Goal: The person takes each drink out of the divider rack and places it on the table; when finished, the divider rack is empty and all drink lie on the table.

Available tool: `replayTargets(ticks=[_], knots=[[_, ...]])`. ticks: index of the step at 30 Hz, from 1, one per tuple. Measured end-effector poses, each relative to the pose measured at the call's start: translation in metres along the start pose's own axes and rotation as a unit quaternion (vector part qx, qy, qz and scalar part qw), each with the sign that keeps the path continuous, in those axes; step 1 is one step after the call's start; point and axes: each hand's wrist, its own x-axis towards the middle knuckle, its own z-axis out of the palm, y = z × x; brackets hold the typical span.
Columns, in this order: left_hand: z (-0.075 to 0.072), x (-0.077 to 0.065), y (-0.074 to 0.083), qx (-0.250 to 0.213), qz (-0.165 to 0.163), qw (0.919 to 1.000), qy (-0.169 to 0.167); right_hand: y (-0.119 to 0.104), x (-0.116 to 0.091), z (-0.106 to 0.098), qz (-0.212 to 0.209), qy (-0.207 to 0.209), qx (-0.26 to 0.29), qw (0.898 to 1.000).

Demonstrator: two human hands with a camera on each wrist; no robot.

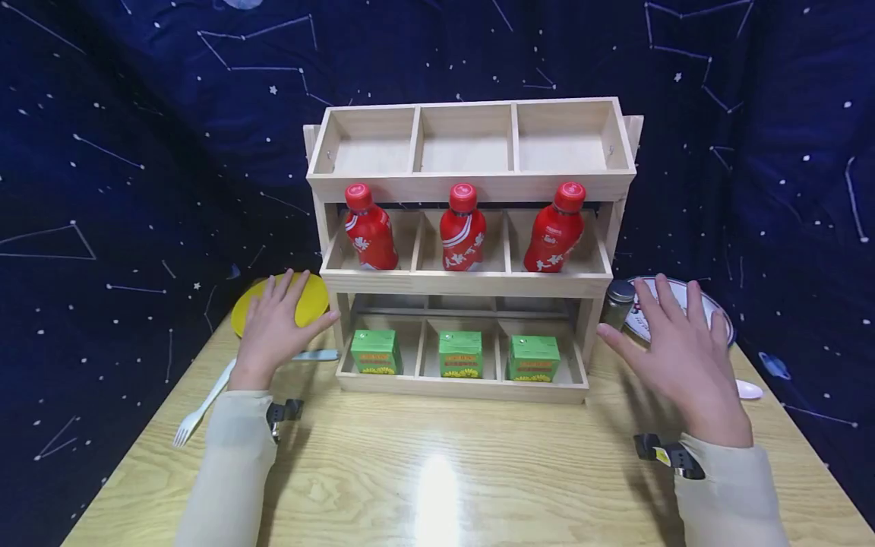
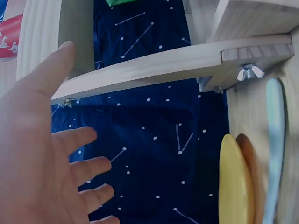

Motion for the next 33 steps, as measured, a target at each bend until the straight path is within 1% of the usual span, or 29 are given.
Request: replayTargets(ticks=[3, 5, 6, 8, 10, 13, 14, 16, 21, 27, 29, 30, 32, 33], knots=[[0.002, 0.001, 0.001, -0.022, 0.011, 0.9996, 0.012, -0.009, 0.003, -0.007, -0.006, 0.052, 0.014, 0.998], [0.004, 0.001, 0.001, -0.047, 0.013, 0.9986, 0.019, -0.017, 0.005, -0.012, -0.014, 0.096, 0.036, 0.995], [0.005, 0.001, 0.001, -0.063, 0.013, 0.9977, 0.022, -0.023, 0.006, -0.015, -0.02, 0.121, 0.053, 0.991], [0.007, 0.0, 0.001, -0.098, 0.01, 0.9948, 0.024, -0.033, 0.011, -0.02, -0.039, 0.176, 0.093, 0.979], [0.009, 0.0, 0.002, -0.131, 0.001, 0.991, 0.027, -0.044, 0.018, -0.024, -0.065, 0.226, 0.126, 0.964], [0.012, -0.001, 0.003, -0.175, -0.013, 0.9839, 0.034, -0.059, 0.029, -0.029, -0.1, 0.271, 0.162, 0.944], [0.013, 0.0, 0.003, -0.187, -0.015, 0.9816, 0.036, -0.064, 0.033, -0.03, -0.11, 0.279, 0.168, 0.939], [0.016, 0.001, 0.005, -0.212, -0.017, 0.9763, 0.038, -0.073, 0.04, -0.033, -0.115, 0.285, 0.185, 0.933], [0.025, 0.008, 0.008, -0.271, -0.013, 0.9619, 0.032, -0.092, 0.057, -0.036, -0.111, 0.288, 0.239, 0.921], [0.038, 0.015, 0.008, -0.355, -0.003, 0.9335, 0.052, -0.111, 0.076, -0.035, -0.108, 0.281, 0.289, 0.909], [0.042, 0.016, 0.009, -0.367, -0.008, 0.9284, 0.055, -0.114, 0.08, -0.033, -0.104, 0.283, 0.298, 0.906], [0.043, 0.016, 0.009, -0.37, -0.012, 0.9273, 0.056, -0.114, 0.082, -0.033, -0.101, 0.284, 0.302, 0.904], [0.044, 0.016, 0.011, -0.381, -0.017, 0.9228, 0.058, -0.115, 0.084, -0.032, -0.093, 0.283, 0.311, 0.902], [0.041, 0.014, 0.015, -0.388, -0.02, 0.9196, 0.058, -0.115, 0.085, -0.032, -0.088, 0.281, 0.315, 0.902]])
